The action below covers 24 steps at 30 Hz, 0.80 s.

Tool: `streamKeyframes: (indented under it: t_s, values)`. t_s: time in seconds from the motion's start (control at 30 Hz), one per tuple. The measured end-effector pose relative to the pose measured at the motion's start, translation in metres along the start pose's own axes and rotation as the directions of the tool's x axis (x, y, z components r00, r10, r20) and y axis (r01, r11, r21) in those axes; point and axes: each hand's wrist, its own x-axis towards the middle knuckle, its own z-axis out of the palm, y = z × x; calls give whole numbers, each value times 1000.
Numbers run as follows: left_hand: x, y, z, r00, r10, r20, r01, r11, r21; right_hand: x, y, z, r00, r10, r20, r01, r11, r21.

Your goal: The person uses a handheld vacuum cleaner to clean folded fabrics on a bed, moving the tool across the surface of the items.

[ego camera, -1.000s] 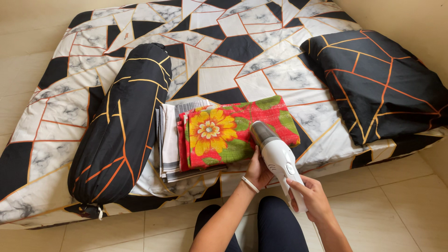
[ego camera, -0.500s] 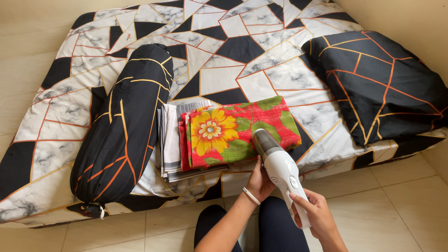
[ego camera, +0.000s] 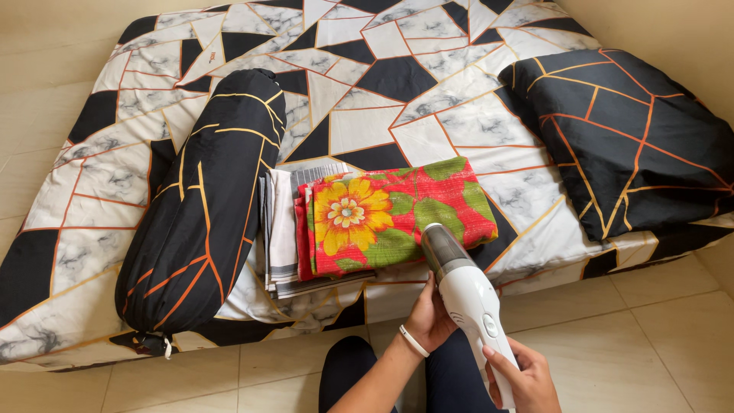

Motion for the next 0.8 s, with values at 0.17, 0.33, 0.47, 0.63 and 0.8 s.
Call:
streamKeyframes:
  t_s: [0.17, 0.33, 0.47, 0.63, 0.8]
  values:
    - [12, 26, 9, 999, 33, 26, -34, 999, 38, 5, -14, 10, 997, -76, 4, 76, 996, 44]
    - [63, 83, 2, 993, 98, 69, -102, 993, 63, 63, -45, 44, 949, -301, 99, 297, 954, 50]
    - [106, 125, -21, 989, 146, 16, -146, 981, 127, 114, -62, 71, 933, -335, 131, 332, 942, 51]
    - [137, 141, -55, 987, 154, -47, -148, 983, 112, 155, -57, 87, 932, -330, 152, 322, 944, 75]
    - [140, 135, -70, 990, 109, -87, -103, 992, 77, 160, -53, 87, 945, -291, 152, 282, 956, 79]
